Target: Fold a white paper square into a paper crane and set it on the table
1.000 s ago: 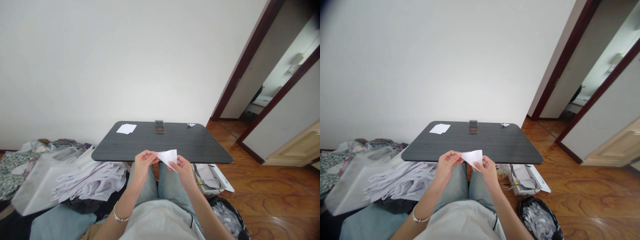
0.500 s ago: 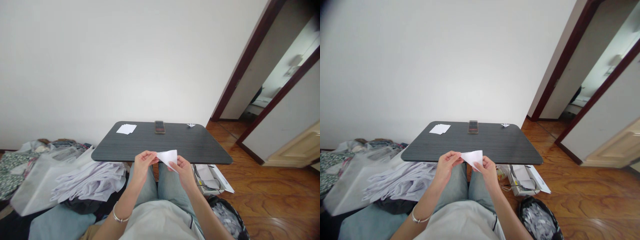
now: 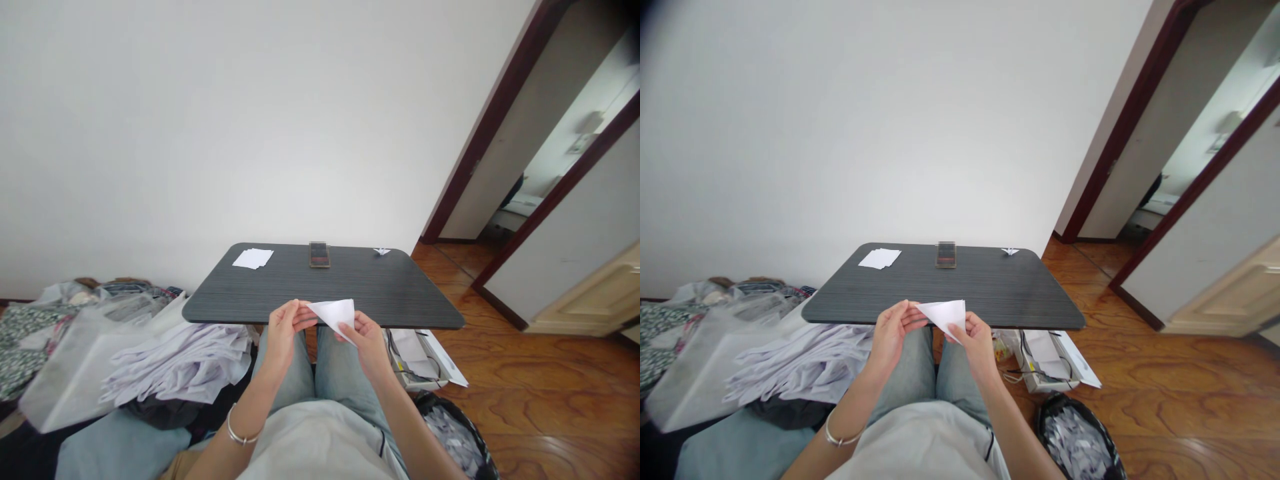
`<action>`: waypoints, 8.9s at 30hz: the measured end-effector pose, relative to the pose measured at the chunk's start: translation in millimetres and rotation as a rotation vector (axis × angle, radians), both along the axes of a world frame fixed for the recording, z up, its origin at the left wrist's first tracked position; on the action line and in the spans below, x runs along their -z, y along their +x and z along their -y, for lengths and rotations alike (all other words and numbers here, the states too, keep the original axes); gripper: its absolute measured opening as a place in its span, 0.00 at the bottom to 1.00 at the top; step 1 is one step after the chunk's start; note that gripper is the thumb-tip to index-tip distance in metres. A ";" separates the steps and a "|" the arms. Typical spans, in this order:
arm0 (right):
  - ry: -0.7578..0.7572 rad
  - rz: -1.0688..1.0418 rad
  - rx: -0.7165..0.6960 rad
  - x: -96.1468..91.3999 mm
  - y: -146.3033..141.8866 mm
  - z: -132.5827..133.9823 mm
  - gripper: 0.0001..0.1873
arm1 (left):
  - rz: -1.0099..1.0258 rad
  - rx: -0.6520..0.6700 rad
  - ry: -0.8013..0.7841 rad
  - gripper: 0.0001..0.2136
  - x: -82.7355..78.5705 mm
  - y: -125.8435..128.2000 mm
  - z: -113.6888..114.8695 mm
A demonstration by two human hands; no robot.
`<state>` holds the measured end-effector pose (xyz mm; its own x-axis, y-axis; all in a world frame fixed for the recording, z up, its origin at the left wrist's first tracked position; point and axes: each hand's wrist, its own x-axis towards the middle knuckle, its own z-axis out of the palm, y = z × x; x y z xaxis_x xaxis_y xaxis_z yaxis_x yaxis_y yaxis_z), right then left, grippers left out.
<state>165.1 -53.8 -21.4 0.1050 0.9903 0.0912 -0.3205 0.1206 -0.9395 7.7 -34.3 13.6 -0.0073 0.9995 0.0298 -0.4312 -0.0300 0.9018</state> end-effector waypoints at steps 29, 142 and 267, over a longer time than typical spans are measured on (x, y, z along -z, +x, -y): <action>0.044 0.154 0.146 12.3 3.0 -16.0 0.14 | -0.383 0.068 0.126 0.10 28.1 -12.1 -18.7; 0.423 1.556 0.371 80.7 -4.3 -28.7 0.21 | -1.891 -0.058 0.854 0.25 97.5 13.6 -22.1; 0.497 1.280 0.427 80.4 18.3 -33.4 0.16 | -1.696 -0.094 0.910 0.16 83.5 6.6 -46.6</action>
<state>183.4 -20.4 -101.8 -0.0370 0.7425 0.6688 0.8401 0.3856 -0.3816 14.3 12.4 -69.9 0.5401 0.6801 0.4957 0.7771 -0.6291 0.0163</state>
